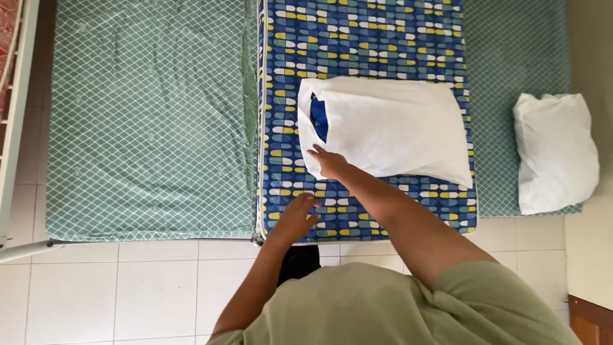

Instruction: The person removes pillowcases from pillows on two different beds. They pull the cases off, shake them out, and place them on a nearby table. The task involves handling multiple pillows and pillowcases.

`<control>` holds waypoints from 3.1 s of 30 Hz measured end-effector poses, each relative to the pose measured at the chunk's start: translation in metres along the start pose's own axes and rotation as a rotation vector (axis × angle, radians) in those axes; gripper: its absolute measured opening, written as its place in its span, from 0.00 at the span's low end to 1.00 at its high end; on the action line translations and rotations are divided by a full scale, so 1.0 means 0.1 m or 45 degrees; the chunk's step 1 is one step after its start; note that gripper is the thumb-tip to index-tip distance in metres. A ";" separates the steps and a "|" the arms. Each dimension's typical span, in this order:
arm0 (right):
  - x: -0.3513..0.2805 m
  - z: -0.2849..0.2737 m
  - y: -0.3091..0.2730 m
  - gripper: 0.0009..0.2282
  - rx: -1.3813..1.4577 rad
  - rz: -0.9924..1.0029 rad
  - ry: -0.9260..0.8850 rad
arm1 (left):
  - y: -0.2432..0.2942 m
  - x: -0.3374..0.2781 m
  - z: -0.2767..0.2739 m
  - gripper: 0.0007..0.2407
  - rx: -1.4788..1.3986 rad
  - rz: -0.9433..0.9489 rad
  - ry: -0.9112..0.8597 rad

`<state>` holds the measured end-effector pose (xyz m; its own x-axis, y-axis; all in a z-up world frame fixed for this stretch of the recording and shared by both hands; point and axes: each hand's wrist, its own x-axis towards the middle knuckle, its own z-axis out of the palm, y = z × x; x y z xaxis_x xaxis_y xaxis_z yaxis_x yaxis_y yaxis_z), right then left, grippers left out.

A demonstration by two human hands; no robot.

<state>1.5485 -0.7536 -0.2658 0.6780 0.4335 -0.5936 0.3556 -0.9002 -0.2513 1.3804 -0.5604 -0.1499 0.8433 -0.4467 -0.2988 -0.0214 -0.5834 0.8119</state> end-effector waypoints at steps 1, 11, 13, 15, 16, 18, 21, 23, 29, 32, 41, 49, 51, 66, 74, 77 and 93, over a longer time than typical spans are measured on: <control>0.14 0.11 0.13 0.38 0.011 -0.001 -0.012 | -0.10 0.00 -0.01 0.13 -0.003 -0.011 -0.012; 0.51 1.04 1.02 0.15 -0.152 0.273 0.087 | -0.43 0.22 -0.23 0.16 0.125 -0.188 -0.264; -0.18 0.35 0.67 0.16 -0.026 0.216 0.075 | -0.30 0.35 -0.34 0.18 0.222 -0.156 -0.262; -0.88 -0.52 0.55 0.21 0.723 0.322 0.397 | -0.13 0.49 -0.45 0.28 0.133 -0.014 -0.158; -1.06 -0.65 0.68 0.21 0.728 0.349 0.397 | 0.08 0.51 -0.59 0.28 0.127 -0.001 -0.180; -1.53 -0.93 1.02 0.20 0.839 0.270 0.788 | 0.56 0.58 -0.81 0.42 0.065 0.193 -0.030; -2.43 -1.83 0.72 0.16 1.178 -0.061 1.124 | 0.96 0.85 -0.79 0.49 0.027 0.534 0.174; -2.87 -2.00 0.69 0.16 1.083 -0.188 1.149 | 1.30 0.97 -0.72 0.50 0.023 0.660 0.249; -3.35 -1.51 0.54 0.12 0.971 -0.329 1.312 | 1.83 0.82 -0.37 0.42 0.259 0.700 0.576; -3.39 -1.30 0.46 0.11 0.989 -0.298 1.279 | 1.83 0.73 -0.33 0.24 0.336 0.535 0.462; -3.96 -1.74 0.10 0.09 0.685 -0.673 0.930 | 1.98 0.67 -0.41 0.12 0.260 0.489 0.549; -3.60 -1.28 0.43 0.34 0.235 -0.218 0.821 | 2.26 0.56 -0.41 0.11 0.568 0.615 0.842; -3.44 -1.13 0.59 0.32 0.127 -0.243 0.856 | 2.44 0.52 -0.43 0.08 0.314 0.949 0.564; -3.41 -0.96 0.89 0.09 0.577 -0.511 1.351 | 2.15 1.15 -0.12 0.35 0.821 0.293 -0.522; -3.64 -0.77 0.91 0.12 1.189 -0.565 0.867 | 2.03 1.82 -0.27 0.22 0.236 0.436 -0.353; -3.63 -0.68 0.74 0.17 0.913 -0.426 0.962 | 2.16 1.90 -0.42 0.18 -0.056 0.502 -0.291; -2.82 0.04 1.57 0.16 1.227 0.437 0.240 | 2.33 2.05 -0.11 0.16 -0.895 0.546 0.032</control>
<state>1.4103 -1.0177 -0.1407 0.7646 0.0724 -0.6404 -0.4841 -0.5915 -0.6448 1.5539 -0.7804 -0.0162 0.8502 -0.5141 0.1129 -0.0101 0.1986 0.9800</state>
